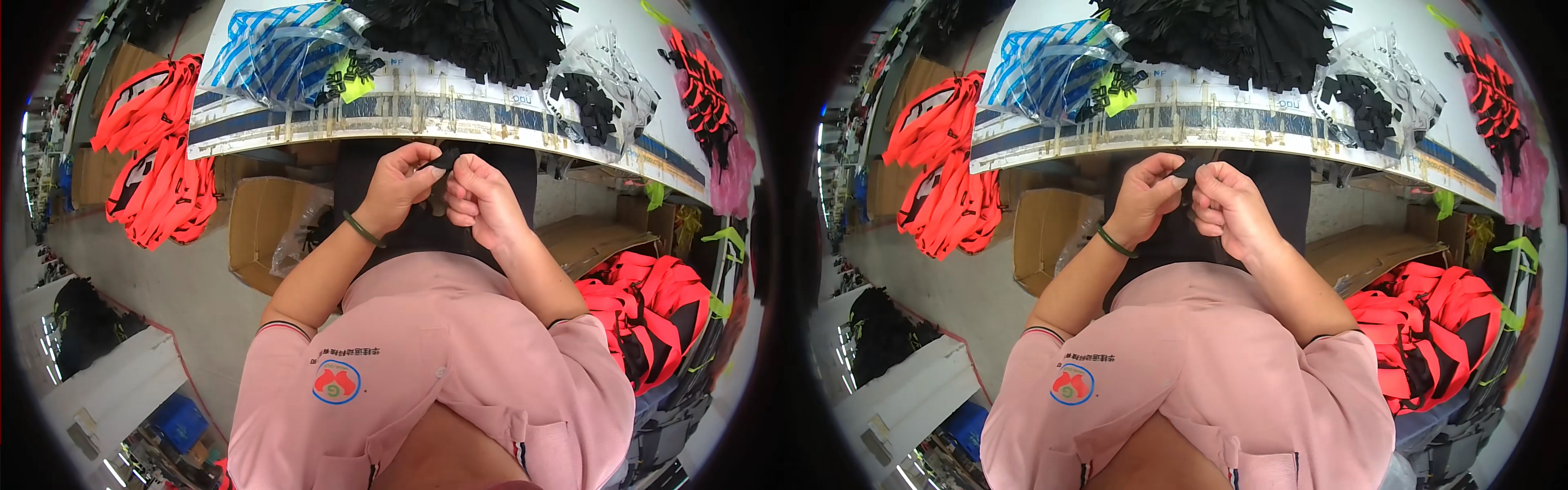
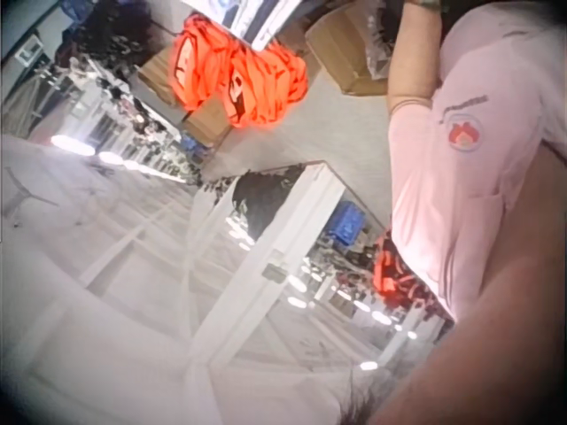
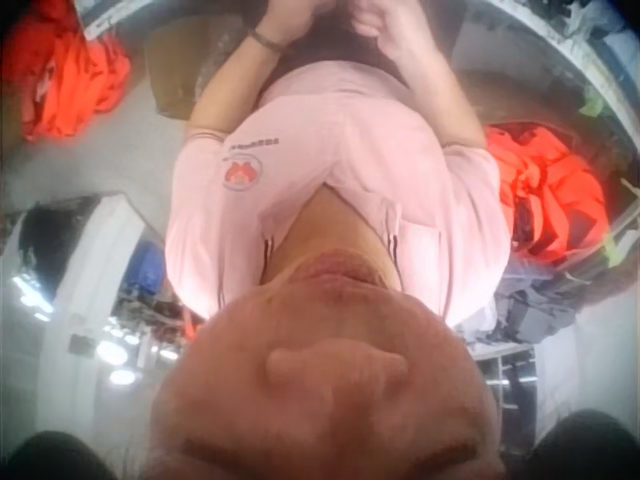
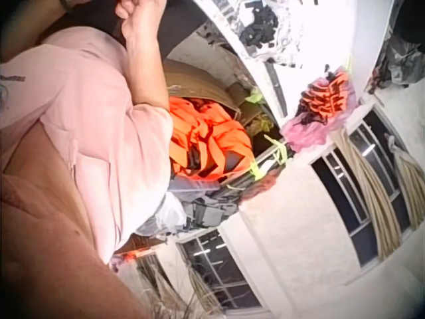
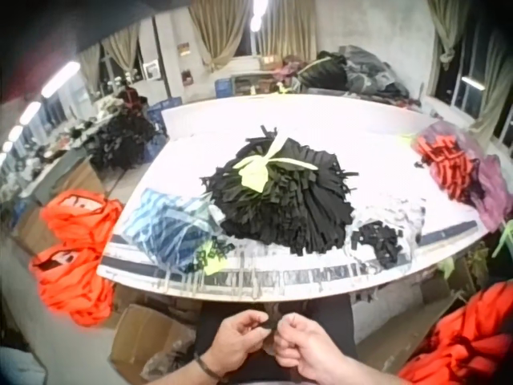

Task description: Assembling black straps with plastic buckles on a workbench.

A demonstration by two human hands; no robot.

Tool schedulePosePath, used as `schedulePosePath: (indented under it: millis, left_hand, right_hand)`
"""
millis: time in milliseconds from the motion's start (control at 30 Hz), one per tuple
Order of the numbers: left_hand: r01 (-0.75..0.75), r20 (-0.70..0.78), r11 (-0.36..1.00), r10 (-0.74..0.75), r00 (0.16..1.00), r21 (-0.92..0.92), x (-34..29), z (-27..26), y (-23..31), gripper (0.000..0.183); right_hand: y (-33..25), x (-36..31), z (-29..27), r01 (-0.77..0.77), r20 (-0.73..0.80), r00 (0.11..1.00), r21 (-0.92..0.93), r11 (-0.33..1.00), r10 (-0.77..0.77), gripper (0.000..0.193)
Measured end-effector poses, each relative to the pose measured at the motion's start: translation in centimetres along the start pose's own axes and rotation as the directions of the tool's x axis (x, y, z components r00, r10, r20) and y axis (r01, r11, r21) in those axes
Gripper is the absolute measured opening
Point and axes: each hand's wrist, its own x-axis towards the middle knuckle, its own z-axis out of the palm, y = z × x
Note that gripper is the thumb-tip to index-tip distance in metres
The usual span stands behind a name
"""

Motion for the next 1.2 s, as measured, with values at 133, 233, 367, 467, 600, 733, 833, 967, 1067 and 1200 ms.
schedulePosePath:
  millis: [133,233,367,467,600,733,833,967,1067,1200]
  left_hand:
    - [0.146,0.138,0.989,-0.141,0.98,-0.027,-0.5,-1.1,1.3,0.012]
    - [0.061,0.372,0.885,-0.255,0.892,0.461,-0.8,-1.0,2.8,0.007]
    - [-0.089,0.369,0.503,-0.491,0.789,0.86,-1.1,-0.1,3.1,0.019]
    - [-0.202,0.273,0.431,-0.11,0.956,0.88,-1.4,-0.9,1.0,0.02]
    - [0.122,-0.054,0.752,-0.115,0.992,0.648,-1.2,-0.7,1.9,0.013]
    - [0.114,-0.031,0.931,-0.11,0.993,0.347,-1.4,-1.3,1.0,0.013]
    - [0.103,-0.023,0.978,-0.1,0.995,0.182,-1.3,-1.6,1.1,0.014]
    - [0.127,0.062,0.986,-0.134,0.989,0.112,-1.5,-1.8,2.0,0.013]
    - [0.108,0.084,0.982,-0.122,0.989,0.154,-1.7,-2.3,1.7,0.014]
    - [-0.022,0.013,0.902,0.018,1.0,0.431,-2.1,-2.6,0.6,0.012]
  right_hand:
    - [-1.3,-0.5,-0.2,-0.127,0.061,0.99,0.019,0.992,0.126,0.015]
    - [-3.2,-0.6,-0.7,-0.241,0.131,0.943,-0.368,0.898,0.307,0.016]
    - [-4.4,-0.7,1.1,0.217,0.244,0.95,-0.964,0.152,0.196,0.02]
    - [-5.3,0.1,1.5,0.385,0.384,0.918,-0.807,-0.448,0.096,0.028]
    - [-5.1,1.4,-0.8,0.151,0.154,0.98,-0.988,-0.03,-0.124,0.02]
    - [-2.0,1.2,-0.2,0.174,0.164,0.984,-0.84,0.514,-0.066,0.007]
    - [-1.8,1.4,-0.1,0.195,0.173,0.981,-0.84,0.505,-0.091,0.006]
    - [-2.1,1.4,-0.4,0.195,0.17,0.981,-0.84,0.506,-0.096,0.007]
    - [-1.8,1.4,-0.4,0.253,0.201,0.967,-0.838,0.484,-0.159,0.007]
    - [-1.0,1.6,-0.2,0.334,0.243,0.93,-0.873,0.355,-0.277,0.006]
